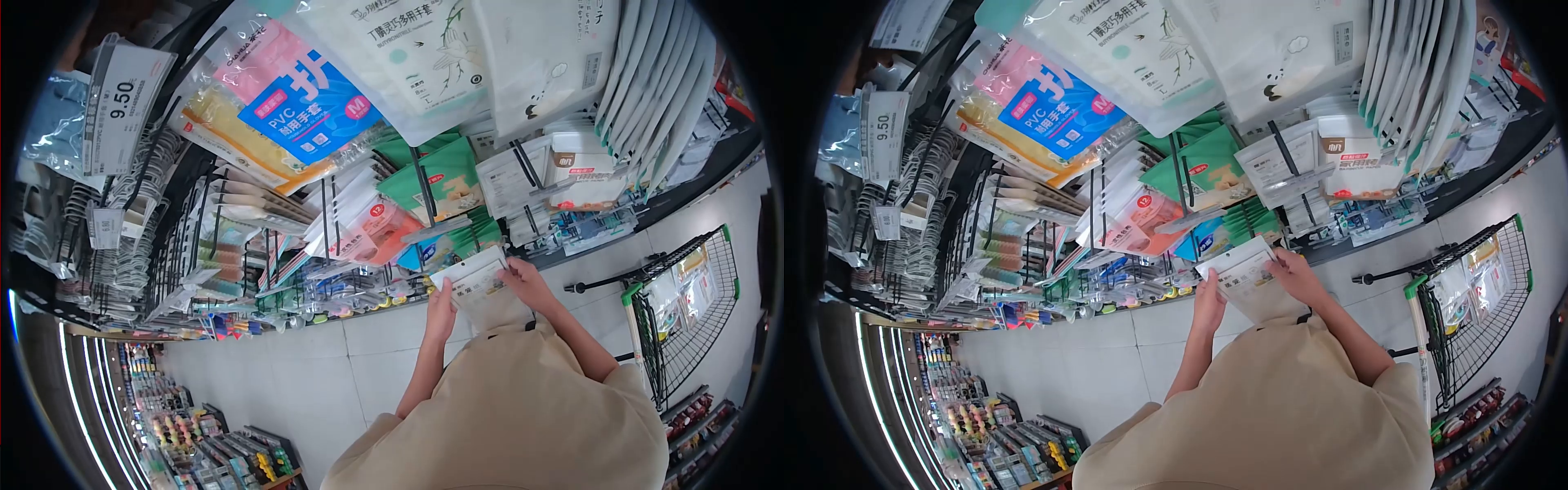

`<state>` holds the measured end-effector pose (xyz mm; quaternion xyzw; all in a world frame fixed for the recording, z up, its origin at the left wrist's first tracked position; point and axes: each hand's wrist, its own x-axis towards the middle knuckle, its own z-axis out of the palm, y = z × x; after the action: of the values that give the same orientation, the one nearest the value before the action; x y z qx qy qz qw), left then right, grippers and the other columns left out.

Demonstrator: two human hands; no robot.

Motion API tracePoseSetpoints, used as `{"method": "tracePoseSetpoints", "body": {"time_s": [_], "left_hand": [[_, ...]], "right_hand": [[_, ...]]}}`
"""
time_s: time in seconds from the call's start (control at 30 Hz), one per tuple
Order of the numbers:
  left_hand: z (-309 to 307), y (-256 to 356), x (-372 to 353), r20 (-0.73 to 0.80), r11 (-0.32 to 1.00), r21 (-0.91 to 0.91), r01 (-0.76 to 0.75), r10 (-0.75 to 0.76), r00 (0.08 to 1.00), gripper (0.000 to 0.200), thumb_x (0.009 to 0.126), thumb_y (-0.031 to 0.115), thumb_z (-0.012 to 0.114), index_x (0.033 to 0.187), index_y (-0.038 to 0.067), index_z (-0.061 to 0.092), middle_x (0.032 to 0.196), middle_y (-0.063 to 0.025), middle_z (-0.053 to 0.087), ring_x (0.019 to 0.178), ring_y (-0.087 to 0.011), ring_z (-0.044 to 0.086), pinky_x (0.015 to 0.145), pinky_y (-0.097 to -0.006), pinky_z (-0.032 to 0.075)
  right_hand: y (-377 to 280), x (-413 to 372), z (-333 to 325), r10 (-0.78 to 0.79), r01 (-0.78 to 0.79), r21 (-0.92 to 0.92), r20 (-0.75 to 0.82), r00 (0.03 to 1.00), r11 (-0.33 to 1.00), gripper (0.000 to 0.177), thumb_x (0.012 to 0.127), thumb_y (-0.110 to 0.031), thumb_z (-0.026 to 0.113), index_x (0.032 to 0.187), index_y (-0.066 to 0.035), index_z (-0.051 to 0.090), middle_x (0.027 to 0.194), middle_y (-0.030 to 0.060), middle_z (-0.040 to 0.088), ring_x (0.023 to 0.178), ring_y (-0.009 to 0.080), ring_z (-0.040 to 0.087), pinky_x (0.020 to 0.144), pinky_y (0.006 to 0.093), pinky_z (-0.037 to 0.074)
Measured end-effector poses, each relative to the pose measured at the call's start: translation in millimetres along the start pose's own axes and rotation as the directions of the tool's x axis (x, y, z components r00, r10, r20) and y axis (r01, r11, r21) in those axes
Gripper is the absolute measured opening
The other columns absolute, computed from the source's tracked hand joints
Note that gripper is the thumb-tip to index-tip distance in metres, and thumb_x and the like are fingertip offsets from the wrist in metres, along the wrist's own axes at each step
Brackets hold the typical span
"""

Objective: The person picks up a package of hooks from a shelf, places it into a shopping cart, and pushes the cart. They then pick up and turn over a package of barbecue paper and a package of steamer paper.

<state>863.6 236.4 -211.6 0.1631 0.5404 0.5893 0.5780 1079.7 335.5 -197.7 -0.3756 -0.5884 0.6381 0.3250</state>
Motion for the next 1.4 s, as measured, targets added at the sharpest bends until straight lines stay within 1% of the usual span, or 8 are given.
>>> {"method": "tracePoseSetpoints", "body": {"time_s": [0.1, 0.17, 0.2, 0.3, 0.37, 0.47, 0.9, 1.4], "left_hand": [[11, -3, 3, -0.056, 1.0, 0.022, 0.001, 0.0, 0.998, 0.032, 0.101, 0.035, 0.052, 0.101, 0.004, 0.061, 0.097, -0.0026, 0.068, 0.085, -0.0074, 0.061, 0.071, -0.0227, 0.045], [35, -2, -1, -0.122, 0.995, 0.049, -0.091, 0.096, 0.988, 0.036, 0.097, 0.043, 0.058, 0.082, 0.01, 0.062, 0.063, 0.0091, 0.05, 0.052, -0.0007, 0.033, 0.046, -0.021, 0.023], [36, -5, 1, -0.126, 0.995, 0.047, -0.09, 0.095, 0.987, 0.036, 0.097, 0.043, 0.058, 0.082, 0.01, 0.062, 0.063, 0.0091, 0.05, 0.052, -0.0007, 0.033, 0.046, -0.021, 0.023], [44, -8, 2, -0.136, 0.993, 0.05, -0.11, 0.115, 0.984, 0.03, 0.098, 0.035, 0.058, 0.09, 0.006, 0.064, 0.074, 0.005, 0.061, 0.061, -0.0016, 0.048, 0.052, -0.0195, 0.033], [74, 7, -7, -0.062, 0.986, -0.08, -0.143, 0.138, 0.988, 0.022, 0.098, 0.023, 0.058, 0.102, 0.003, 0.065, 0.096, -0.0022, 0.069, 0.084, -0.0073, 0.062, 0.07, -0.0219, 0.045], [82, -2, -4, 0.029, 0.981, -0.142, -0.135, 0.14, 0.99, 0.02, 0.098, 0.014, 0.056, 0.113, 0.002, 0.064, 0.113, -0.0072, 0.067, 0.105, -0.0135, 0.062, 0.089, -0.0278, 0.047], [152, -43, -7, -0.002, 0.969, -0.223, -0.103, 0.105, 0.994, 0.022, 0.099, 0.017, 0.055, 0.115, 0.003, 0.061, 0.111, -0.0062, 0.067, 0.103, -0.0142, 0.062, 0.091, -0.0298, 0.047], [110, -13, 14, 0.017, 0.948, -0.28, -0.152, 0.164, 0.986, 0.022, 0.1, 0.018, 0.054, 0.117, 0.005, 0.06, 0.114, -0.0054, 0.067, 0.105, -0.0146, 0.063, 0.091, -0.031, 0.049]], "right_hand": [[3, 3, -9, -0.019, 0.019, -0.008, 0.02, 1.0, 1.0, 0.015, 0.095, -0.013, 0.06, 0.098, 0.002, 0.059, 0.075, 0.0, 0.056, 0.069, 0.0054, 0.045, 0.061, 0.025, 0.04], [-9, 0, -19, 0.015, -0.017, 0.041, 0.045, 0.999, 0.999, 0.017, 0.095, -0.013, 0.059, 0.102, 0.003, 0.06, 0.079, 0.0011, 0.059, 0.073, 0.0055, 0.048, 0.064, 0.0249, 0.042], [-13, 0, -23, 0.018, -0.02, 0.041, 0.049, 0.999, 0.999, 0.017, 0.095, -0.013, 0.059, 0.102, 0.003, 0.06, 0.079, 0.0011, 0.059, 0.073, 0.0055, 0.048, 0.064, 0.0249, 0.042], [-16, -4, -36, 0.03, -0.034, 0.076, 0.055, 0.998, 0.997, 0.02, 0.095, -0.013, 0.059, 0.105, 0.004, 0.06, 0.083, 0.0023, 0.061, 0.076, 0.006, 0.051, 0.069, 0.025, 0.044], [-12, -7, -47, 0.038, -0.042, 0.067, 0.066, 0.997, 0.997, 0.021, 0.095, -0.013, 0.058, 0.107, 0.004, 0.06, 0.085, 0.0023, 0.062, 0.078, 0.0062, 0.052, 0.071, 0.0251, 0.045], [-21, -16, -65, 0.045, -0.048, 0.076, 0.036, 0.998, 0.996, 0.02, 0.095, -0.014, 0.058, 0.105, 0.003, 0.061, 0.085, 0.0018, 0.062, 0.078, 0.0058, 0.052, 0.07, 0.0246, 0.044], [-5, -47, -134, 0.03, -0.033, 0.064, 0.047, 0.998, 0.997, 0.017, 0.097, -0.014, 0.057, 0.103, 0.001, 0.061, 0.081, -0.004, 0.058, 0.073, 0.0026, 0.044, 0.064, 0.0207, 0.038], [-5, -22, -94, 0.019, -0.019, -0.01, 0.023, 1.0, 1.0, 0.013, 0.097, -0.013, 0.057, 0.097, 0.0, 0.06, 0.073, -0.0063, 0.049, 0.069, 0.0023, 0.04, 0.061, 0.0197, 0.034]]}}
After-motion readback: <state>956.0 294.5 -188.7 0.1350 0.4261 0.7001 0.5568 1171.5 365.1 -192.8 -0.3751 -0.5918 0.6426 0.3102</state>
